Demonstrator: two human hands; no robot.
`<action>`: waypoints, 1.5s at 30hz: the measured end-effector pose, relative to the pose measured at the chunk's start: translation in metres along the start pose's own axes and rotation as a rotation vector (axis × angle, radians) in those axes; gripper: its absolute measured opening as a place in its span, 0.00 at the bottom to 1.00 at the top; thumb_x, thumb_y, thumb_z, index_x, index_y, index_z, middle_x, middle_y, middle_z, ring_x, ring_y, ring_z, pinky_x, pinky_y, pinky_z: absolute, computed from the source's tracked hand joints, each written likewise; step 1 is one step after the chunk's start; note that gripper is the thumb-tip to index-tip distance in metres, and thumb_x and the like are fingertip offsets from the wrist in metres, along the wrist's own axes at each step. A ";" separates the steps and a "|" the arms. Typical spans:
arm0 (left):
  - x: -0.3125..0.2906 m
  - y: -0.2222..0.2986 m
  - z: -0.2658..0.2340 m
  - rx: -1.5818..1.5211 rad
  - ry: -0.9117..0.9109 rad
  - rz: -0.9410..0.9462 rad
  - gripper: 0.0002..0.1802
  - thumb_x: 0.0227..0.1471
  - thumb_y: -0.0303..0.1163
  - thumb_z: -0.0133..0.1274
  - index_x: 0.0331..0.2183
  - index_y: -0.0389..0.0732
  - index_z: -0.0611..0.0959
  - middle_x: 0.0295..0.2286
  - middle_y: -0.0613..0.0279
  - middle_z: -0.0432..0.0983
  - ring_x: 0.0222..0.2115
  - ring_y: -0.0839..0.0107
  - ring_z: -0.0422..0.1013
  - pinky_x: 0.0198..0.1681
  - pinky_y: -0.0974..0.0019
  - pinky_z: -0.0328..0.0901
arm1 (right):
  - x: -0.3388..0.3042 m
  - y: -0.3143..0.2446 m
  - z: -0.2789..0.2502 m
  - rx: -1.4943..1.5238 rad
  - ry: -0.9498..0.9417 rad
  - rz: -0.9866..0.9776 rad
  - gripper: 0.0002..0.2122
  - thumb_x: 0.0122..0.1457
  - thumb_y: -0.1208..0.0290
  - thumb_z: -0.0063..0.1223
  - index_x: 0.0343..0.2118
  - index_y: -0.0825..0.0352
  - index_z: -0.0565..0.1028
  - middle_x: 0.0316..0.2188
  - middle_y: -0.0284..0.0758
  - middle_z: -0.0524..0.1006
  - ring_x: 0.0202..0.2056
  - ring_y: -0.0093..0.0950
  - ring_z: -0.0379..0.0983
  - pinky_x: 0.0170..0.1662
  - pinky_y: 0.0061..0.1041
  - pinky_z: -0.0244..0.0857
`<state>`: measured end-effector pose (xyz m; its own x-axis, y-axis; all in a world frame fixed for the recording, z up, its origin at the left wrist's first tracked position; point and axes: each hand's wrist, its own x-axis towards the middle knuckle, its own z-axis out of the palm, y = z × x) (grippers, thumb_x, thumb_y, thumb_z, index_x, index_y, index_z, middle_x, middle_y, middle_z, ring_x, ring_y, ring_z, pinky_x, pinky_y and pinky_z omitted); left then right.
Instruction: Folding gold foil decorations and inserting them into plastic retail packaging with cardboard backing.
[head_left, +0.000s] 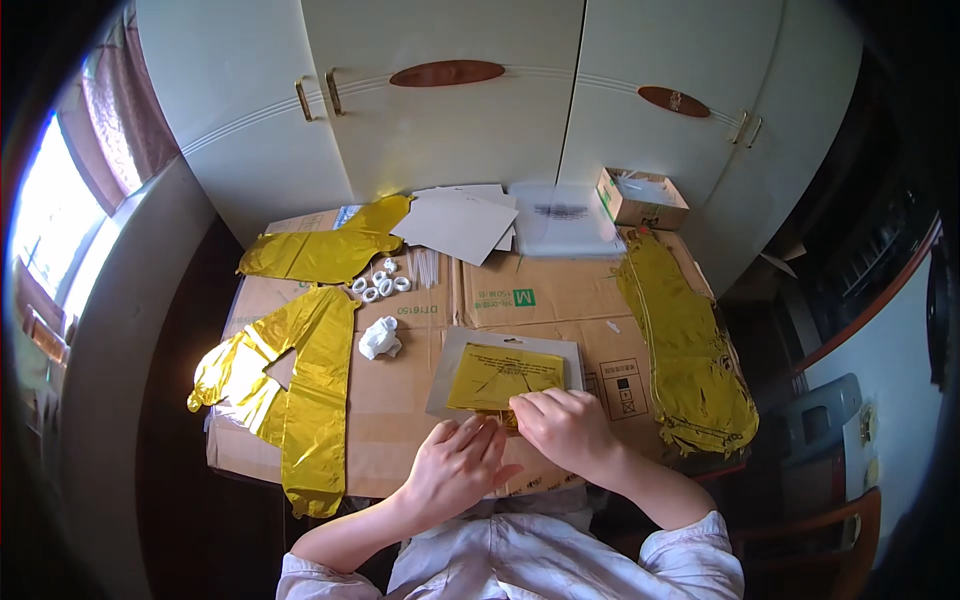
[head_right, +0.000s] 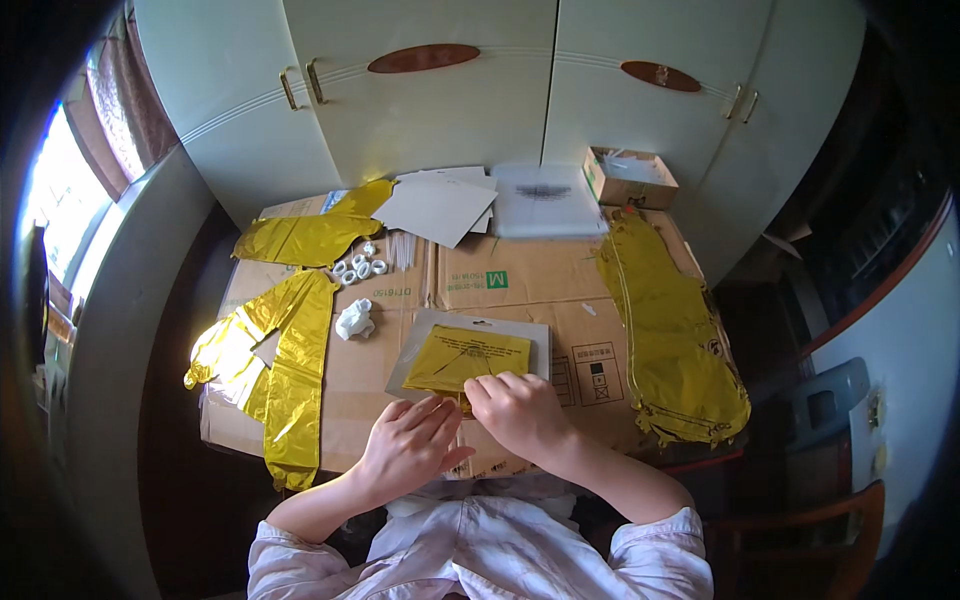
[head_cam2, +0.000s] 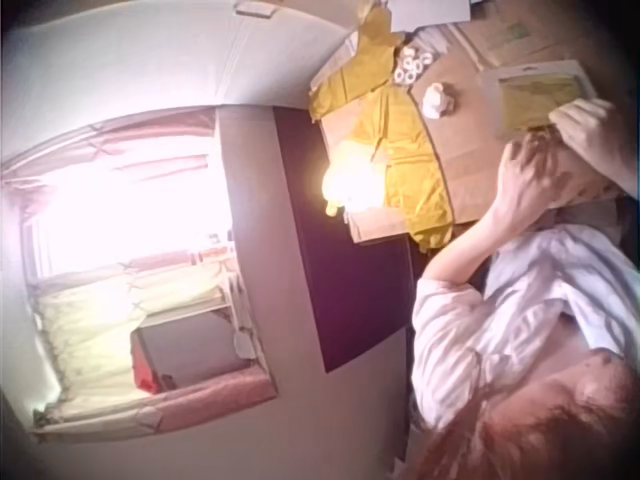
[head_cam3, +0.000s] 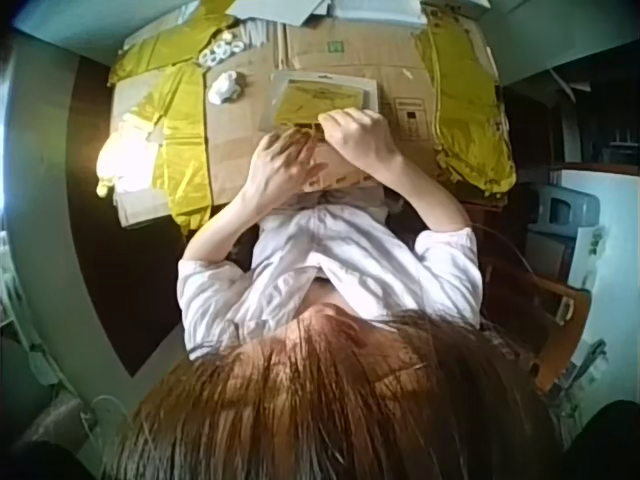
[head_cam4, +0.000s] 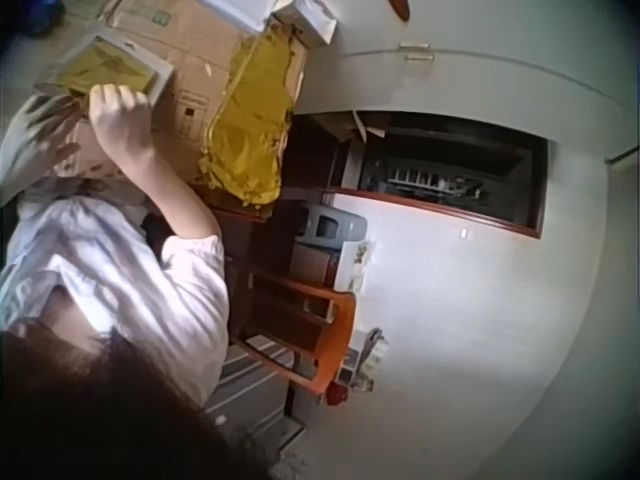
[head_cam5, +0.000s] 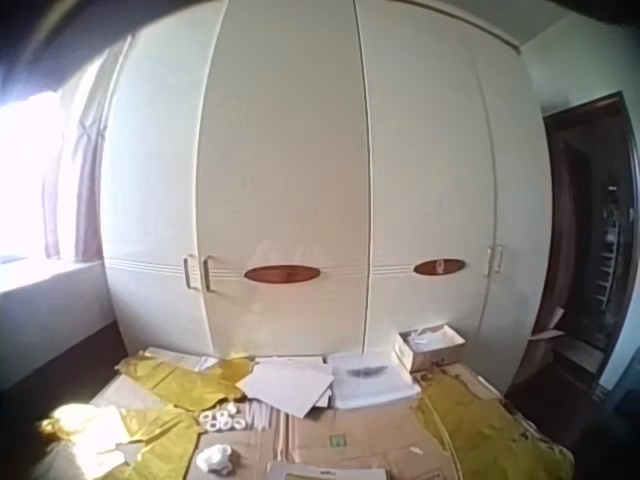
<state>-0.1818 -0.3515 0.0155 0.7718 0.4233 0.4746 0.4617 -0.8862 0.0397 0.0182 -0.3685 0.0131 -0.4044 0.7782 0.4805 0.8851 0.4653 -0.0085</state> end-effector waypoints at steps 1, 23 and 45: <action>0.001 0.001 0.001 0.015 -0.025 -0.001 0.27 0.46 0.49 0.59 0.40 0.36 0.80 0.38 0.59 0.79 0.40 0.65 0.74 0.42 0.64 0.65 | -0.001 0.000 0.000 -0.001 0.003 0.001 0.07 0.45 0.75 0.58 0.30 0.64 0.77 0.24 0.28 0.78 0.27 0.24 0.77 0.27 0.23 0.71; -0.019 0.019 0.008 -0.053 -0.194 -0.122 0.33 0.46 0.47 0.59 0.48 0.33 0.75 0.45 0.53 0.70 0.52 0.60 0.65 0.55 0.53 0.59 | -0.010 -0.009 0.007 -0.086 0.013 -0.038 0.05 0.46 0.72 0.54 0.27 0.63 0.75 0.20 0.26 0.72 0.24 0.21 0.73 0.24 0.21 0.67; -0.023 0.015 0.066 -0.151 -0.199 -0.183 0.36 0.46 0.59 0.54 0.44 0.37 0.78 0.42 0.56 0.74 0.47 0.60 0.69 0.52 0.53 0.59 | -0.037 -0.024 0.026 -0.103 -0.048 -0.028 0.11 0.47 0.71 0.54 0.34 0.66 0.77 0.32 0.31 0.79 0.33 0.23 0.76 0.29 0.21 0.69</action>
<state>-0.1640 -0.3617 -0.0530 0.7590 0.5941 0.2663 0.5424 -0.8032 0.2461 0.0060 -0.3969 -0.0276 -0.4379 0.7858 0.4368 0.8913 0.4432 0.0962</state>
